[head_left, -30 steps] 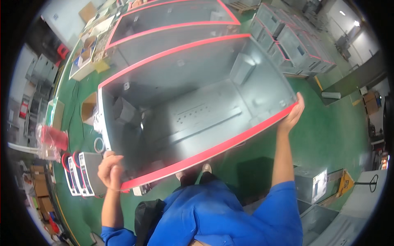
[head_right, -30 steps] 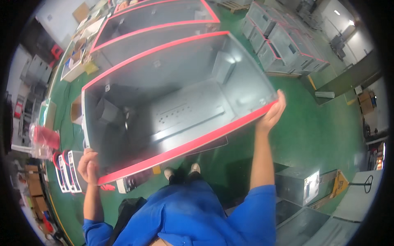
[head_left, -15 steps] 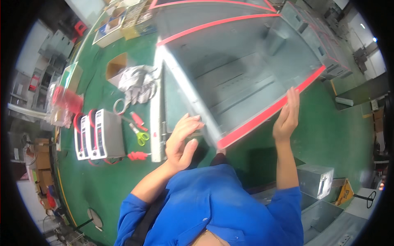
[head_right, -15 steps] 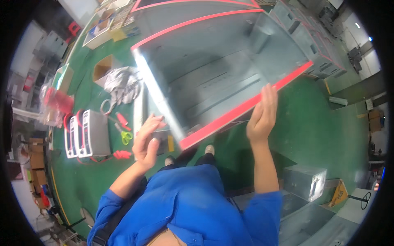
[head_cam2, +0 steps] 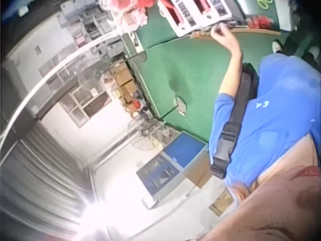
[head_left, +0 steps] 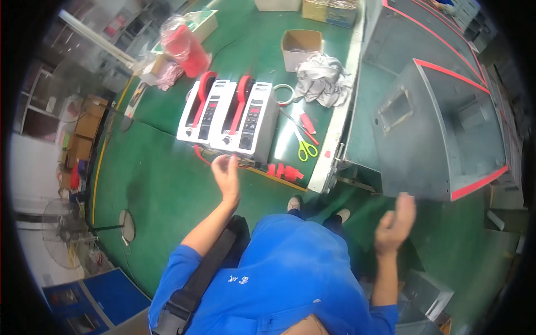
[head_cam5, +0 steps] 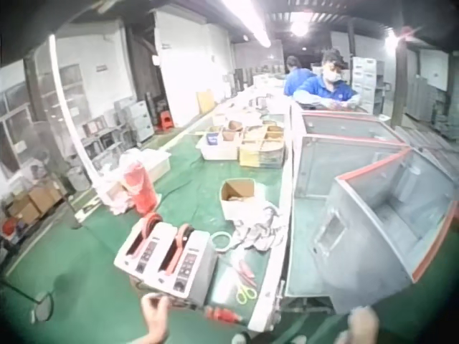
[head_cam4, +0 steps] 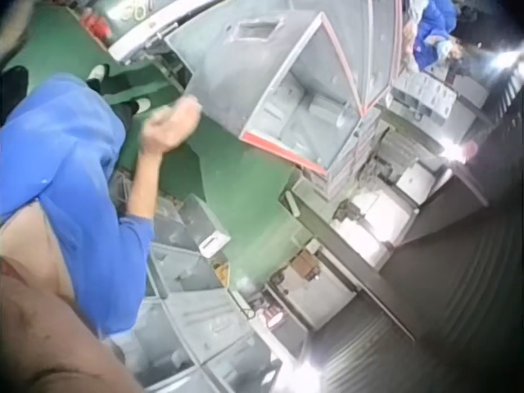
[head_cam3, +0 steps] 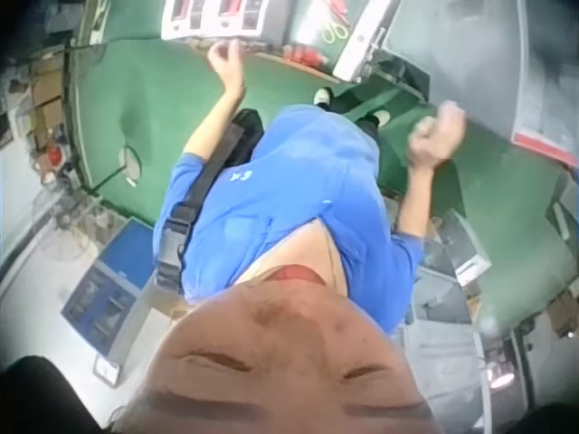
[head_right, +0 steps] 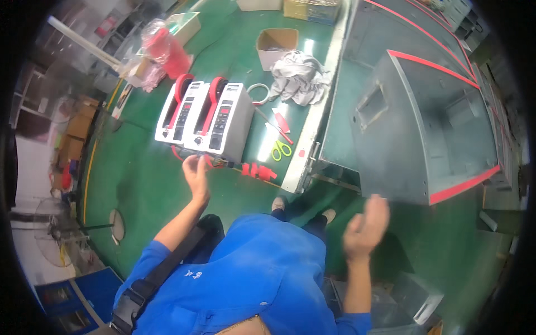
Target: The person applies red protective tape to the edges of a metal cabinet frame. They smooth the tape along the top and side edges, then retrieve a metal component from the floor and place it inside the cabinet. The person continues applying tape to the remaining edges of the cabinet frame.
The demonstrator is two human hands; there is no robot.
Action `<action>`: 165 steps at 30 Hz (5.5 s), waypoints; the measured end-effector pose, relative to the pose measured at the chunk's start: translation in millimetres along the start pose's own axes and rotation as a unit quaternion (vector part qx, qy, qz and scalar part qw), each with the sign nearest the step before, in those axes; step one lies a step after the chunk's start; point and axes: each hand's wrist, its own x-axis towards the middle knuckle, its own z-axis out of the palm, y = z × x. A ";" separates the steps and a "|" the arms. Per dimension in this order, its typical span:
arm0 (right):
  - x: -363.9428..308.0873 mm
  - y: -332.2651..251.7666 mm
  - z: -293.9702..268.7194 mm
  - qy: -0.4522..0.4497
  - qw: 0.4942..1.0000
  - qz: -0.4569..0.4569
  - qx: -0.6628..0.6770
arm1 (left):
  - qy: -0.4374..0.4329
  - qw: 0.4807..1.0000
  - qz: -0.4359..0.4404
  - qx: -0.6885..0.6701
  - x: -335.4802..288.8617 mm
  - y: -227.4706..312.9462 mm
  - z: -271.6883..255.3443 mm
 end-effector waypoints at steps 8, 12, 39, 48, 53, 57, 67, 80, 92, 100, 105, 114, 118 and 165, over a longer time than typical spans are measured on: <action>-66.4 -82.9 74.2 -0.154 0.969 0.048 0.185 | -0.092 0.993 -0.057 0.039 24.9 -69.0 -27.4; -61.2 -93.0 74.0 -0.182 0.960 0.002 0.214 | -0.234 0.959 0.085 0.137 6.4 -78.9 -46.0; 75.0 104.2 -149.1 -0.016 0.926 0.234 0.295 | -0.607 0.735 0.295 0.060 11.1 245.6 225.1; 85.3 118.2 -134.3 -0.005 0.810 0.380 0.447 | -0.596 0.768 0.232 0.034 75.5 277.3 292.7; 93.2 118.0 -128.5 -0.024 0.819 0.381 0.428 | -0.593 0.773 0.223 0.036 75.8 297.4 323.3; 99.8 112.9 -126.1 -0.026 0.807 0.420 0.413 | -0.585 0.801 0.101 -0.075 82.8 292.5 346.0; 107.0 108.8 -127.8 -0.035 0.769 0.484 0.416 | -0.583 0.801 0.007 -0.137 81.2 282.0 375.8; 116.2 99.0 -125.2 -0.190 0.765 0.515 0.337 | -0.594 0.800 0.036 -0.078 88.2 272.5 390.8; 112.4 104.1 -117.0 -0.195 0.821 0.465 0.268 | -0.604 0.792 0.062 -0.055 80.6 279.0 394.2; 118.4 103.5 -120.7 -0.227 0.805 0.485 0.257 | -0.606 0.792 0.038 -0.068 82.2 277.9 395.3; 114.8 104.4 -117.6 -0.204 0.814 0.472 0.269 | -0.600 0.797 0.033 -0.068 80.4 278.2 396.1; 120.5 103.4 -120.9 -0.233 0.802 0.487 0.256 | -0.597 0.799 0.029 -0.066 81.3 276.8 397.0; 117.4 105.1 -118.6 -0.229 0.801 0.488 0.260 | -0.594 0.801 0.033 -0.062 79.8 278.0 396.8; 65.9 85.9 -69.3 0.053 0.991 -0.035 -0.116 | -0.597 0.802 0.035 0.004 93.5 278.5 406.1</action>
